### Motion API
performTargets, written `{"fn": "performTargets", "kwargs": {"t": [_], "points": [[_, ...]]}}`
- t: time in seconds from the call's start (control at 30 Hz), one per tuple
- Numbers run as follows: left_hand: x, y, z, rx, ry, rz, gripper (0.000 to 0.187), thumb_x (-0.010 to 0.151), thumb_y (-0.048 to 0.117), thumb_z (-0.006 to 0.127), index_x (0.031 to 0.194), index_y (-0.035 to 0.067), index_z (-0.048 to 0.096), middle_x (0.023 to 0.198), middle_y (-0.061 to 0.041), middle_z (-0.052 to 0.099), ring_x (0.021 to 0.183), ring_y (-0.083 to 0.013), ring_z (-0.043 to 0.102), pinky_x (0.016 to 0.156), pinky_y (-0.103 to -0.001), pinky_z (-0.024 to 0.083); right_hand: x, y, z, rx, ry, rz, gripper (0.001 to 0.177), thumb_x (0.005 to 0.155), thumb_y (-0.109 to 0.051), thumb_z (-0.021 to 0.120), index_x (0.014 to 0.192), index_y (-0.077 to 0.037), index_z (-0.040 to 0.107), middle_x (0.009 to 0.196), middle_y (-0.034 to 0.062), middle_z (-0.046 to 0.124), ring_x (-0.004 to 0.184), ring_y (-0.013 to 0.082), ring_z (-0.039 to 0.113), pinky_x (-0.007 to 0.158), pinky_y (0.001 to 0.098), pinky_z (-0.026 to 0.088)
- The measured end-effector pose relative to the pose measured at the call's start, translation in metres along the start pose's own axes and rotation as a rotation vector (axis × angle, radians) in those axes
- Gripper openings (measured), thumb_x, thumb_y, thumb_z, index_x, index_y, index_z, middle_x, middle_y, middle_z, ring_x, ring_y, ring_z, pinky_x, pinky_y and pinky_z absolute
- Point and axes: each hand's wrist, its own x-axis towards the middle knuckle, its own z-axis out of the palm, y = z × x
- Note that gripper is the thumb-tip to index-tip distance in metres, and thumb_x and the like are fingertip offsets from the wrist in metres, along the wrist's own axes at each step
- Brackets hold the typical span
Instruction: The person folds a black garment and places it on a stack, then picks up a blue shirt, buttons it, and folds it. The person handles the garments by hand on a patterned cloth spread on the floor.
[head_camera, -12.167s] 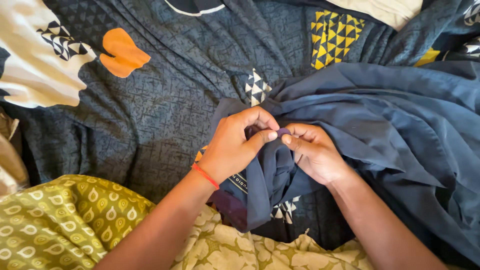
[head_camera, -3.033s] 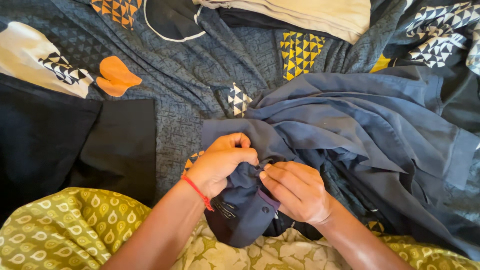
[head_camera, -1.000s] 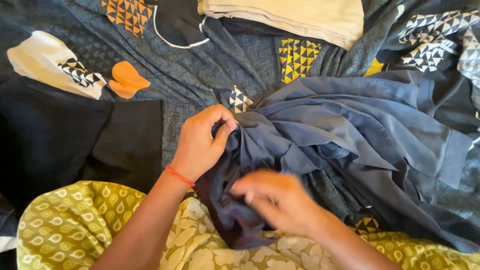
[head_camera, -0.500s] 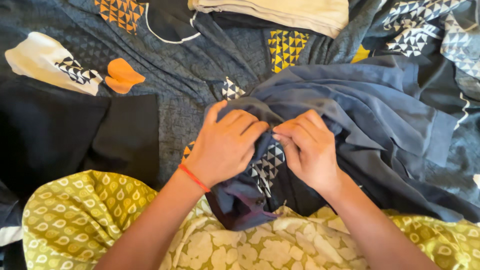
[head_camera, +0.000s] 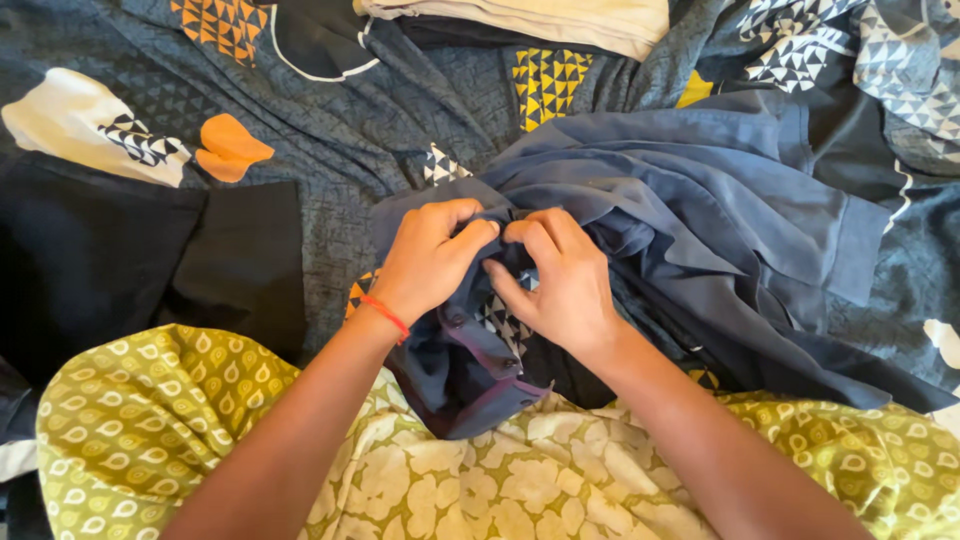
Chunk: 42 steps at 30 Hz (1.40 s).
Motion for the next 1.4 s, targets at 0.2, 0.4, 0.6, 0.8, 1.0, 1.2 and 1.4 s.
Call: {"fn": "performTargets", "kwargs": {"t": [0.2, 0.4, 0.6, 0.8, 1.0, 1.2, 1.4], "points": [[-0.005, 0.008, -0.007, -0.071, -0.029, 0.173, 0.025, 0.088, 0.023, 0.078, 0.103, 0.005, 0.069, 0.091, -0.009, 0.073, 0.078, -0.0234, 0.072, 0.071, -0.034, 0.055, 0.000, 0.007, 0.002, -0.086, 0.020, -0.071, 0.031, 0.077, -0.006, 0.079, 0.105, -0.002, 0.066, 0.101, 0.0126, 0.068, 0.087, 0.0333, 0.066, 0.078, 0.0415, 0.055], [-0.023, 0.027, -0.017, 0.570, 0.145, 0.633, 0.032, 0.085, 0.015, 0.073, 0.117, 0.014, 0.075, 0.118, -0.006, 0.058, 0.105, -0.0261, 0.064, 0.082, -0.040, 0.047, 0.002, 0.008, -0.001, -0.048, 0.039, -0.162, 0.028, 0.076, 0.000, 0.080, 0.100, -0.002, 0.067, 0.097, 0.0102, 0.068, 0.084, 0.0311, 0.065, 0.075, 0.0400, 0.054], [-0.022, 0.028, -0.015, 0.703, 0.203, 0.662, 0.012, 0.088, 0.018, 0.074, 0.097, 0.013, 0.068, 0.116, -0.002, 0.061, 0.119, -0.0216, 0.058, 0.099, -0.047, 0.040, 0.000, 0.005, -0.001, 0.032, 0.037, -0.164, 0.025, 0.076, 0.005, 0.080, 0.091, -0.004, 0.062, 0.092, 0.0086, 0.068, 0.082, 0.0295, 0.065, 0.071, 0.0399, 0.051], [-0.015, 0.019, -0.005, 0.414, 0.210, 0.325, 0.017, 0.091, 0.023, 0.075, 0.092, 0.007, 0.069, 0.086, -0.007, 0.068, 0.088, -0.0277, 0.066, 0.085, -0.045, 0.045, -0.006, -0.002, 0.008, 0.085, -0.025, -0.027, 0.022, 0.078, -0.006, 0.083, 0.091, -0.004, 0.065, 0.084, 0.0112, 0.065, 0.077, 0.0326, 0.064, 0.067, 0.0415, 0.051], [-0.011, 0.011, -0.007, -0.063, 0.117, -0.011, 0.024, 0.092, 0.025, 0.071, 0.098, 0.002, 0.068, 0.084, -0.010, 0.073, 0.071, -0.0221, 0.072, 0.065, -0.032, 0.054, -0.008, -0.002, 0.011, 0.018, 0.021, 0.050, 0.019, 0.080, -0.008, 0.083, 0.091, -0.004, 0.067, 0.086, 0.0121, 0.068, 0.079, 0.0333, 0.067, 0.070, 0.0412, 0.053], [-0.017, 0.017, -0.017, -0.057, 0.099, 0.264, 0.024, 0.095, 0.026, 0.074, 0.106, 0.005, 0.069, 0.098, -0.009, 0.073, 0.091, -0.0217, 0.073, 0.081, -0.032, 0.055, -0.006, -0.002, -0.002, 0.136, 0.055, 0.078, 0.016, 0.084, 0.000, 0.077, 0.097, -0.001, 0.067, 0.088, 0.0141, 0.067, 0.081, 0.0329, 0.067, 0.072, 0.0376, 0.053], [-0.018, 0.036, -0.033, 0.292, 0.127, 0.411, 0.026, 0.083, 0.030, 0.082, 0.100, 0.013, 0.074, 0.112, -0.009, 0.063, 0.092, -0.0236, 0.067, 0.082, -0.039, 0.050, -0.001, -0.007, -0.003, 0.146, 0.052, 0.078, 0.016, 0.085, 0.001, 0.076, 0.099, -0.001, 0.068, 0.087, 0.0129, 0.067, 0.078, 0.0302, 0.067, 0.070, 0.0367, 0.053]]}}
